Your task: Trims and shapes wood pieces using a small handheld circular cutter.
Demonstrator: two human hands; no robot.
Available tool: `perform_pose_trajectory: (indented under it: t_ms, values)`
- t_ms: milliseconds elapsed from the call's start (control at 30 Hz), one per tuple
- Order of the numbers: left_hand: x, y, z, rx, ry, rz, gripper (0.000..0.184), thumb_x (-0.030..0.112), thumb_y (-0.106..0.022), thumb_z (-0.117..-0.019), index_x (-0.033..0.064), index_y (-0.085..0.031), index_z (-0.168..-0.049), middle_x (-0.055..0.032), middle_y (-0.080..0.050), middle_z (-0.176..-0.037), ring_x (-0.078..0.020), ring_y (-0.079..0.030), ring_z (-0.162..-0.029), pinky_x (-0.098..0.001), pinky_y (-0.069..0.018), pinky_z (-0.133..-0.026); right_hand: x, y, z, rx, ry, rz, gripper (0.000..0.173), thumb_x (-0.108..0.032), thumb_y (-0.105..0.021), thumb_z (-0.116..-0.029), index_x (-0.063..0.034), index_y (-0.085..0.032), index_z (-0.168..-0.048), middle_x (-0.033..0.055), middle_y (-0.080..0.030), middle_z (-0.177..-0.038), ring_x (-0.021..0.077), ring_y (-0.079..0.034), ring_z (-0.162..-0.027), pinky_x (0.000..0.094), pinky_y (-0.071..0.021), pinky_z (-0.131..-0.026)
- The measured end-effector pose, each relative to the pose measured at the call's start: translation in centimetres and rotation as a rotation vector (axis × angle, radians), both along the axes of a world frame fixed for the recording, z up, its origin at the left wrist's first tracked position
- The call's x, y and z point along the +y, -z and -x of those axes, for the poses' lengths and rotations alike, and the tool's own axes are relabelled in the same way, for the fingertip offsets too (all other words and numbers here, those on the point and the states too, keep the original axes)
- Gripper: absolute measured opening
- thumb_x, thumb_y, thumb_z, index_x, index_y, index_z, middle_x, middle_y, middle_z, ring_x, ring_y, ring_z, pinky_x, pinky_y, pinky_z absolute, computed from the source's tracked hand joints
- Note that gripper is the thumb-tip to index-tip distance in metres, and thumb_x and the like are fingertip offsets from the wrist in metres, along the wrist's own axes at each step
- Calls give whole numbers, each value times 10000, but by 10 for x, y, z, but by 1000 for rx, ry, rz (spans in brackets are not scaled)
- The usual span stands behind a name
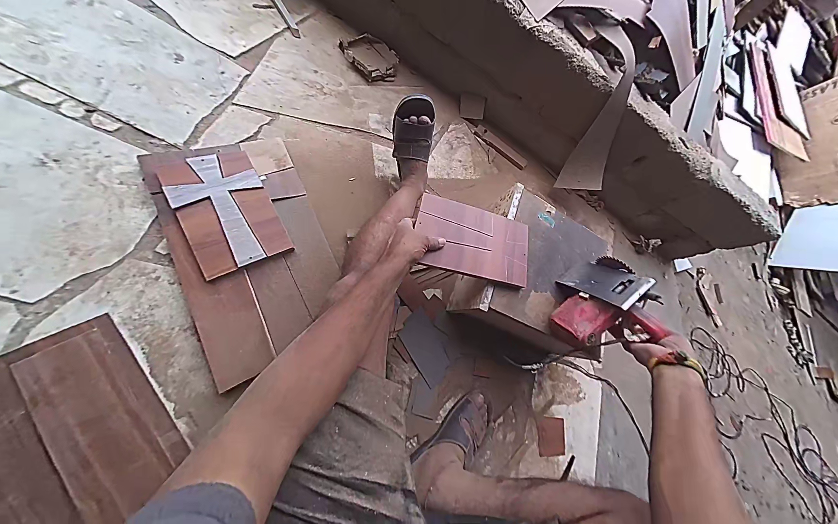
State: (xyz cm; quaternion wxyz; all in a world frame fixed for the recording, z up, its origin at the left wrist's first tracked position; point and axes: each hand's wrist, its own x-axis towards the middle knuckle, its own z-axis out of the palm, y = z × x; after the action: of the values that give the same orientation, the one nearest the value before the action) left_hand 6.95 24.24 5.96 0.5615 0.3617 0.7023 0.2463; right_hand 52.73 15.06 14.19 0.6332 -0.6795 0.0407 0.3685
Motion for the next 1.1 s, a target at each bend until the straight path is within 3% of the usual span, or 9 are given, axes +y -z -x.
perform_pose_trajectory:
  t_ms: [100,200,333,467,600,733,833,967,1100]
  values:
    - [3,2,-2,12,-11,1,675,296,-928,-750,22,-625,-1287,-167,-706,-1162,-258,-698,-1055,-458,-563,-949,27,-46,43,-220,-38,22,220,-100,-459,-1008,7,-495,-1197,171,-576,-992,233,-603,-807,396,-544,-670]
    - [2,3,-3,42,-21,11,669,294,-938,-735,22,-642,-1271,-170,-709,-1150,-267,-697,-1049,-470,-563,-944,40,-61,71,-166,-129,-123,92,-26,-459,-973,-19,-501,-1055,118,-596,-805,207,-643,-672,366,-607,-644]
    - [5,1,-2,42,0,21,677,310,-937,-736,12,-627,-1259,-172,-701,-1140,-267,-690,-1034,-471,-560,-928,25,-49,87,115,-322,-359,240,-194,-366,-992,-37,-539,-940,87,-620,-693,169,-636,-571,322,-579,-552]
    - [8,-3,-4,74,27,56,789,354,-913,-775,-24,-564,-1372,-213,-669,-1234,-298,-666,-1127,-485,-532,-991,15,-28,87,454,-494,-442,381,-323,-386,-989,-10,-597,-938,67,-615,-695,131,-634,-542,251,-552,-485]
    - [17,18,-10,125,98,33,955,492,-909,-738,-64,-499,-1397,-240,-660,-1251,-327,-662,-1167,-524,-521,-1024,27,-41,102,257,-573,-237,364,-281,-319,-1068,-46,-568,-944,51,-602,-690,111,-597,-500,243,-524,-433]
    - [17,12,-9,166,155,41,1063,501,-928,-709,-68,-429,-1455,-256,-631,-1302,-341,-636,-1219,-521,-508,-1045,25,-59,124,162,-769,-157,690,-600,-203,-1079,-53,-617,-1010,42,-608,-670,129,-601,-483,289,-542,-420]
    - [18,17,-6,169,150,69,911,483,-946,-676,-43,-584,-1324,-223,-688,-1193,-327,-674,-1126,-527,-533,-988,13,-76,143,122,-903,-167,864,-723,-99,-1010,-43,-630,-1055,47,-608,-661,144,-613,-488,318,-564,-433]
    - [22,19,-9,91,122,49,894,330,-950,-729,-47,-495,-1401,-232,-662,-1214,-328,-666,-1114,-517,-543,-959,3,-85,169,-21,-963,-120,825,-664,-60,-1038,-50,-606,-1111,21,-575,-619,119,-581,-453,288,-540,-404]
    - [21,24,-11,95,100,55,821,347,-952,-710,-28,-567,-1332,-218,-685,-1157,-320,-679,-1073,-517,-552,-934,-2,-62,181,-6,-961,-43,755,-620,-137,-1071,-19,-592,-1115,39,-545,-595,133,-545,-418,305,-522,-378]
